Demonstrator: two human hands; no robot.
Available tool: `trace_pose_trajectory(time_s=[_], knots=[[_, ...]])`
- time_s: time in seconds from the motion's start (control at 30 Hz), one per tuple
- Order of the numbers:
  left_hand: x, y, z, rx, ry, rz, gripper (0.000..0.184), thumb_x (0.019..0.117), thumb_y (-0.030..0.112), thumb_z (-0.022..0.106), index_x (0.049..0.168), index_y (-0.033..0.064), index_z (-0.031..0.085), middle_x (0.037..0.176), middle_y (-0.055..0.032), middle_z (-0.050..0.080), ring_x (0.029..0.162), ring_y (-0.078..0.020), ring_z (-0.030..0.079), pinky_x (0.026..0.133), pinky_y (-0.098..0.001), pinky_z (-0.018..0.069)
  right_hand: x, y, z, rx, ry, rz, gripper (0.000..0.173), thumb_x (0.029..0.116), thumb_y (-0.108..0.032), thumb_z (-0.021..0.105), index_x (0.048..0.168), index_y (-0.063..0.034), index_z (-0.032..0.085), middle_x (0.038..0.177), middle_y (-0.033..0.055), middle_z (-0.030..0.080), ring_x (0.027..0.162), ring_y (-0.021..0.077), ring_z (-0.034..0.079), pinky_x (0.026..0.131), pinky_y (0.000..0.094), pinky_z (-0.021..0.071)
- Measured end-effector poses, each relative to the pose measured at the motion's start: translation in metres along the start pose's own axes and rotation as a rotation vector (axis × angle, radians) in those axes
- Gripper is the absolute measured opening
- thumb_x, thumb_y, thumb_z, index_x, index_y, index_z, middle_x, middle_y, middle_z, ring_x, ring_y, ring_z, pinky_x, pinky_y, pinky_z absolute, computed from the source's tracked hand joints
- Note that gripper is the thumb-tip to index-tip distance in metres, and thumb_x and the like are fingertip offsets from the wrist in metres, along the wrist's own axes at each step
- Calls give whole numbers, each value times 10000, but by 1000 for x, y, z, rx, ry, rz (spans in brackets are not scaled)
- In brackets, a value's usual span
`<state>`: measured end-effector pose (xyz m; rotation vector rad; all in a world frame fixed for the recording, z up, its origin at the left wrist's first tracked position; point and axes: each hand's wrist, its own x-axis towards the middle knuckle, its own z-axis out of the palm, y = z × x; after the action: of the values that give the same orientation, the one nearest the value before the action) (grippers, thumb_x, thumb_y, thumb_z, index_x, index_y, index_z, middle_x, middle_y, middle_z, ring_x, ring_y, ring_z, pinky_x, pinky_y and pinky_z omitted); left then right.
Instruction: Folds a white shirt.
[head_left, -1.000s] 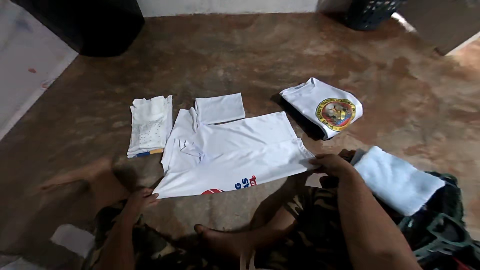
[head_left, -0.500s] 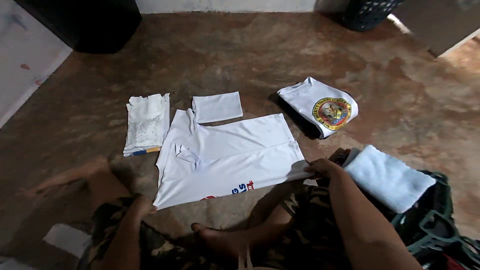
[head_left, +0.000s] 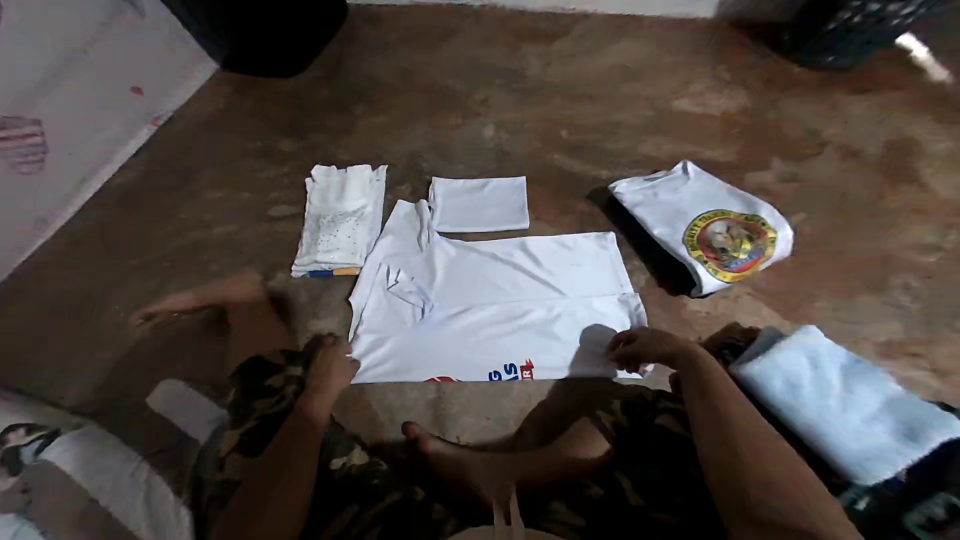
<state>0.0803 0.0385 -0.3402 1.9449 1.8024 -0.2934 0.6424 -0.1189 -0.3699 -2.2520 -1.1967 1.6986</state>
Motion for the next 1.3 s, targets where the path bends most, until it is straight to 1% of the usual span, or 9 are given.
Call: trace_pose_trajectory(time_s=[0.1, 0.2, 0.3, 0.57, 0.7, 0.87, 0.97, 1.07, 1.3], knots=[[11, -8, 13, -49, -193, 111, 323, 1020, 197, 615, 1214, -58, 653, 1243, -271, 645, 1217, -412, 602, 1069, -583, 439, 6, 0, 2, -128, -25, 270, 310, 1048, -184, 591, 1262, 38, 614, 1036, 191, 703, 843, 250, 670, 807, 432, 542], [16, -12, 20, 42, -297, 109, 323, 1030, 211, 598, 1190, -60, 669, 1271, -268, 637, 1253, -407, 584, 1090, -582, 420, 5, 1, -1, -271, 160, 424, 247, 990, -181, 669, 1094, 40, 634, 876, 115, 629, 711, 183, 587, 699, 366, 512], [15, -3, 18, 53, -278, 178, 337, 1046, 223, 574, 1169, -76, 670, 1252, -277, 640, 1239, -411, 590, 1087, -579, 422, -7, -17, -1, -236, 85, 173, 308, 1036, -215, 620, 1177, 56, 663, 1011, 191, 693, 841, 255, 648, 822, 455, 524], [-1, 88, 52, -370, -484, 569, 350, 1086, 216, 499, 1288, -44, 618, 1182, -227, 668, 1045, -285, 675, 975, -451, 534, 20, -93, 81, -156, -385, -286, 312, 1046, -233, 602, 1250, -3, 655, 1086, 140, 691, 898, 185, 648, 842, 395, 537], [4, 113, 87, -359, -568, 432, 372, 1091, 271, 497, 1285, -24, 613, 1112, -201, 672, 935, -256, 687, 892, -429, 563, 41, -99, 112, -101, -416, -220, 298, 1071, -235, 556, 1213, 14, 637, 1022, 127, 710, 839, 174, 682, 792, 369, 568], [4, 86, 58, -495, -569, 166, 423, 1106, 339, 456, 1266, -23, 604, 1022, -159, 686, 852, -210, 697, 820, -394, 588, 20, -77, 63, -88, -330, -20, 320, 1081, -273, 510, 1153, 6, 649, 949, 109, 694, 790, 183, 672, 749, 393, 574], [8, 50, 48, -509, -510, -64, 456, 1112, 378, 424, 1235, -14, 623, 966, -126, 685, 778, -179, 686, 762, -360, 587, 19, -46, 35, -175, -188, 250, 372, 1065, -304, 520, 1192, 10, 673, 1107, 181, 708, 967, 303, 684, 896, 524, 530], [7, 27, 35, -587, -514, -139, 484, 1110, 401, 419, 1189, -25, 633, 967, -126, 697, 812, -188, 703, 792, -372, 591, 16, -25, 20, 40, -135, 202, 353, 1089, -310, 470, 1134, -23, 669, 961, 95, 723, 801, 194, 698, 737, 391, 579], [11, 2, 25, -374, -279, -390, 408, 1064, 319, 521, 1239, -35, 625, 1002, -140, 692, 799, -186, 688, 788, -369, 579, 9, 11, 9, 119, 27, 390, 291, 1068, -259, 507, 1090, -24, 677, 874, 81, 709, 664, 144, 634, 596, 313, 512]])
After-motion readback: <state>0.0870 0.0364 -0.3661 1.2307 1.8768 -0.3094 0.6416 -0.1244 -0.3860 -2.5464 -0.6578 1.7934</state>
